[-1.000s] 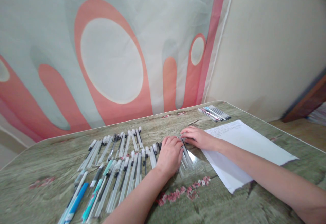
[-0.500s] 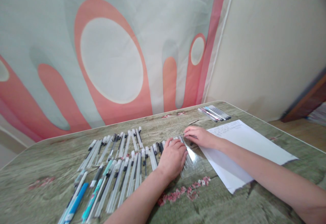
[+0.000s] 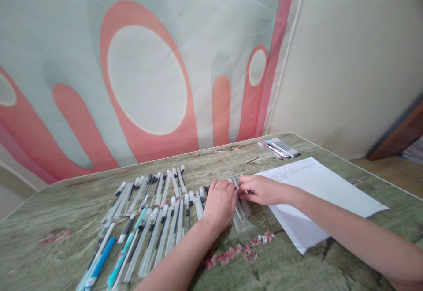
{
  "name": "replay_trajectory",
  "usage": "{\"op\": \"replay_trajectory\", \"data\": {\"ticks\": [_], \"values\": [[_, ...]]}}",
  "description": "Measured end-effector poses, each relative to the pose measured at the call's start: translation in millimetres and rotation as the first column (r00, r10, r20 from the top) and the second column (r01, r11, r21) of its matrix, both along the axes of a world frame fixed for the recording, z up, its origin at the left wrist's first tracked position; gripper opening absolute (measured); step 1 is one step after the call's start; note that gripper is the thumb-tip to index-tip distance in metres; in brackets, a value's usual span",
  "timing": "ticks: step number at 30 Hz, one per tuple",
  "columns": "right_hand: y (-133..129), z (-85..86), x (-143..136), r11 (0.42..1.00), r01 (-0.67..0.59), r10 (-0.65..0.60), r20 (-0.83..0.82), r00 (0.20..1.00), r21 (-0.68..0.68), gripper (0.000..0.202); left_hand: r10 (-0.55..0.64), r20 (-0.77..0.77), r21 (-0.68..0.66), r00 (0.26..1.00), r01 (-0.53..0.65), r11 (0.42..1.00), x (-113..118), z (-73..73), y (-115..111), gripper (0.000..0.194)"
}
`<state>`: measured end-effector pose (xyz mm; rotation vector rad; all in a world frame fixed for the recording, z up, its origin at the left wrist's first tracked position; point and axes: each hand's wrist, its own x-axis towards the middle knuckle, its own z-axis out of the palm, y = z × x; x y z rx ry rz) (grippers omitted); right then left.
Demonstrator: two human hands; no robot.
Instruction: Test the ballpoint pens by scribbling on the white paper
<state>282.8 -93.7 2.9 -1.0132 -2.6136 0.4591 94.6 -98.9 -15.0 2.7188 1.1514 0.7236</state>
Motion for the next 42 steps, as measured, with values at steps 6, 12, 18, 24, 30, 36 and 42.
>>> {"op": "replay_trajectory", "data": {"ticks": [6,12,18,24,30,36,42], "values": [[4,-3.6,3,0.999,0.043,-0.043,0.041,0.998,-0.008,0.014,-0.015,0.001,-0.005,1.000,0.015,1.000,1,0.2,-1,0.023],[5,-6.2,6,0.937,0.348,-0.347,0.119,0.930,0.016,0.018,-0.009,0.012,0.001,1.000,0.009,1.000,-1,-0.1,-1,0.021],[6,-11.6,8,0.873,0.486,-0.476,0.156,0.866,-0.036,0.021,-0.013,0.004,0.016,1.000,0.013,1.000,-1,-2.4,0,0.020],[3,-11.4,2,0.828,0.560,-0.539,0.236,0.809,-0.028,0.016,-0.008,0.005,0.005,1.000,0.008,1.000,0,-1.8,0,0.021],[-1,-11.4,-3,0.800,0.599,-0.577,0.313,0.754,0.030,0.020,-0.015,0.015,-0.008,1.000,0.015,1.000,0,-1.2,-1,0.020],[3,-16.3,-4,0.776,0.630,-0.605,0.316,0.731,0.028,0.024,-0.020,0.037,-0.014,0.999,0.021,1.000,0,-2.2,-1,0.020],[8,-16.0,3,0.788,0.612,-0.595,0.176,0.784,-0.067,0.021,0.019,0.192,-0.096,0.981,0.000,0.995,0,-5.4,0,0.022]]}}
